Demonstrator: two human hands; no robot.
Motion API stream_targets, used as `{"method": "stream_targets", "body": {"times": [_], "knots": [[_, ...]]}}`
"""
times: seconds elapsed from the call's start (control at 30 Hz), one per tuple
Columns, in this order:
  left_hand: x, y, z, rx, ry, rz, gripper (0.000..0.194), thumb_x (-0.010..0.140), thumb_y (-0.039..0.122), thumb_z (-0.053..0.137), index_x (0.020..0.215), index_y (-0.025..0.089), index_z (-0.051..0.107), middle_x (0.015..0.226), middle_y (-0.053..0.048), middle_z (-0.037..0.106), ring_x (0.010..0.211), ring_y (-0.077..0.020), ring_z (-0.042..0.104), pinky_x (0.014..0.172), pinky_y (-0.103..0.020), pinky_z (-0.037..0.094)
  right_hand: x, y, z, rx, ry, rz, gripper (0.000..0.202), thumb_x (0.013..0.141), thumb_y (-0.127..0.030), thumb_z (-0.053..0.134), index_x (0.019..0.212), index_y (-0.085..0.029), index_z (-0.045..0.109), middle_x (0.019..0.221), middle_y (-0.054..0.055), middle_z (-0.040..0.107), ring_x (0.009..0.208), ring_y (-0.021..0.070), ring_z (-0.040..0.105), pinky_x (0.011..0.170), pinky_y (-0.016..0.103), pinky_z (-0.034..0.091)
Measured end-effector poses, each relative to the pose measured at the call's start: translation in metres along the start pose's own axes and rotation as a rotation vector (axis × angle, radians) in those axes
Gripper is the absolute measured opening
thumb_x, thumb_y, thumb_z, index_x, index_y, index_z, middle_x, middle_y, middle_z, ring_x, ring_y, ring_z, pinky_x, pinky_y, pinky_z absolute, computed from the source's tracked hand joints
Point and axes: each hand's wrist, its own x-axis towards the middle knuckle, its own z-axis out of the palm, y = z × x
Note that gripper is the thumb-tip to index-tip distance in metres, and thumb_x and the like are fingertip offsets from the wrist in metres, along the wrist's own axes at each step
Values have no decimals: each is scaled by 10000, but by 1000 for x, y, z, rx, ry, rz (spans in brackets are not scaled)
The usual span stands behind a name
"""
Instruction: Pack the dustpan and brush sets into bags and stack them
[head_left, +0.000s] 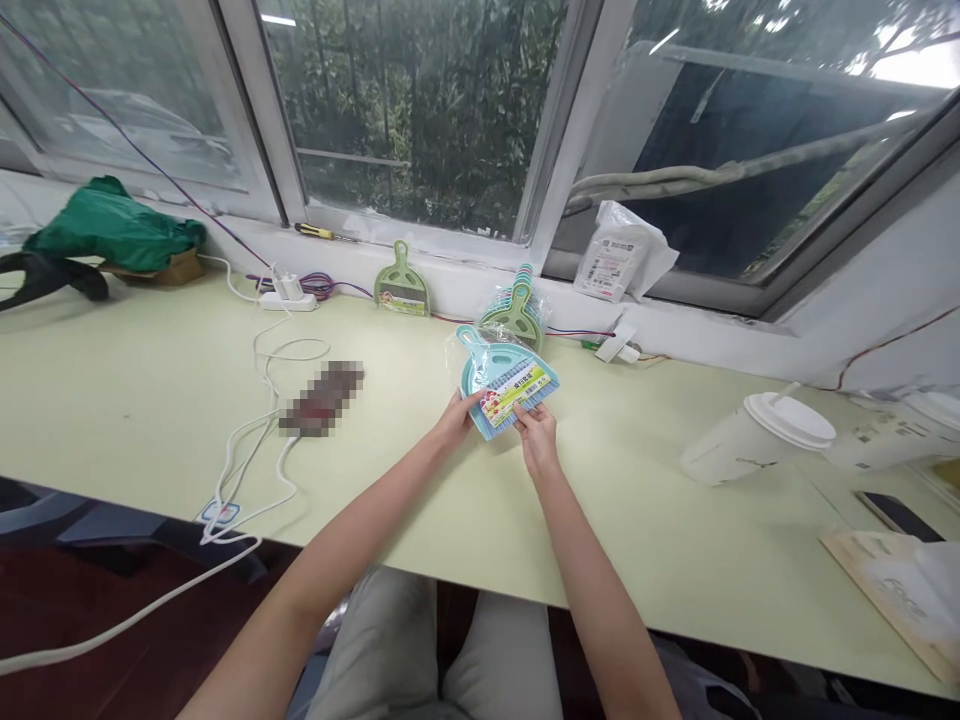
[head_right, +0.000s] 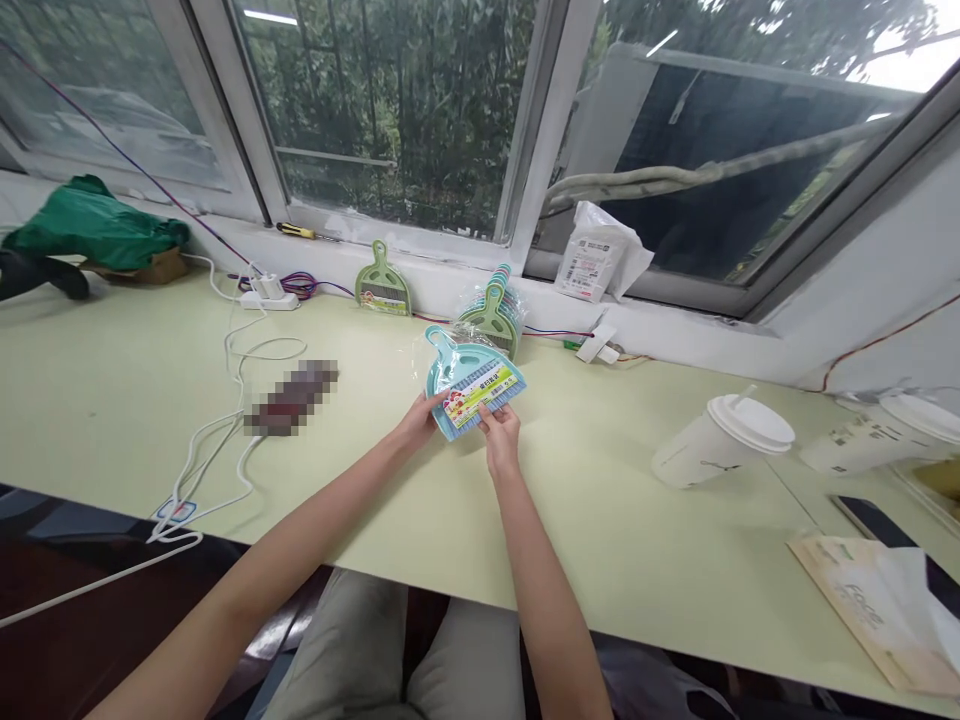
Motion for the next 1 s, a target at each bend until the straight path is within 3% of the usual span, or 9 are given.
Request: {"method": "stream_targets", "body": {"times": [0.2, 0.37, 0.5, 0.77, 0.87, 1.0], "knots": [[-5, -15, 11, -13, -100, 24, 431, 693, 310, 775, 1067, 174, 608, 1073, -101, 699, 1142, -313, 586, 1043, -525, 387, 12, -14, -23, -117, -21, 155, 293, 563, -152, 809, 815, -148, 659, 863, 70, 734, 805, 214, 703, 738, 348, 609], [-4, -17, 15, 15, -82, 75, 593, 692, 355, 773, 1210, 213, 521, 1164, -91, 651, 1177, -302, 559, 1020, -503, 410, 4, -6, -9, 0, 95, 36, 348, 570, -155, 795, 885, -144, 648, 902, 69, 725, 867, 221, 697, 804, 375, 598], [-4, -20, 18, 149, 4, 139, 620, 702, 389, 755, 1229, 202, 489, 1245, -103, 597, 1185, -284, 541, 1017, -457, 412, -7, 1, 6, 76, 169, -78, 385, 614, -208, 769, 967, -149, 627, 1010, 80, 708, 967, 214, 675, 872, 362, 567], [-6, -14, 22, 296, 38, 231, 764, 594, 319, 822, 1252, 180, 461, 1323, -125, 527, 1259, -294, 461, 1050, -411, 369, -2, -1, 3, -1, 131, 12, 404, 608, -205, 775, 979, -174, 619, 1050, 69, 700, 1015, 224, 658, 868, 368, 570], [-11, -14, 23, 371, 82, 275, 867, 606, 314, 810, 1351, 192, 381, 1374, -130, 482, 1292, -302, 425, 1055, -386, 361, -1, -1, 2, 32, 116, 1, 390, 619, -184, 762, 980, -186, 616, 1084, 62, 690, 1047, 215, 647, 895, 367, 561], [-23, -13, 29, 394, 128, 351, 950, 728, 373, 722, 1482, 239, 160, 1420, -103, 452, 1320, -298, 401, 1062, -364, 349, -5, -1, 8, 108, 89, 7, 371, 620, -144, 734, 969, -183, 615, 1096, 58, 684, 1068, 207, 638, 941, 372, 538]]}}
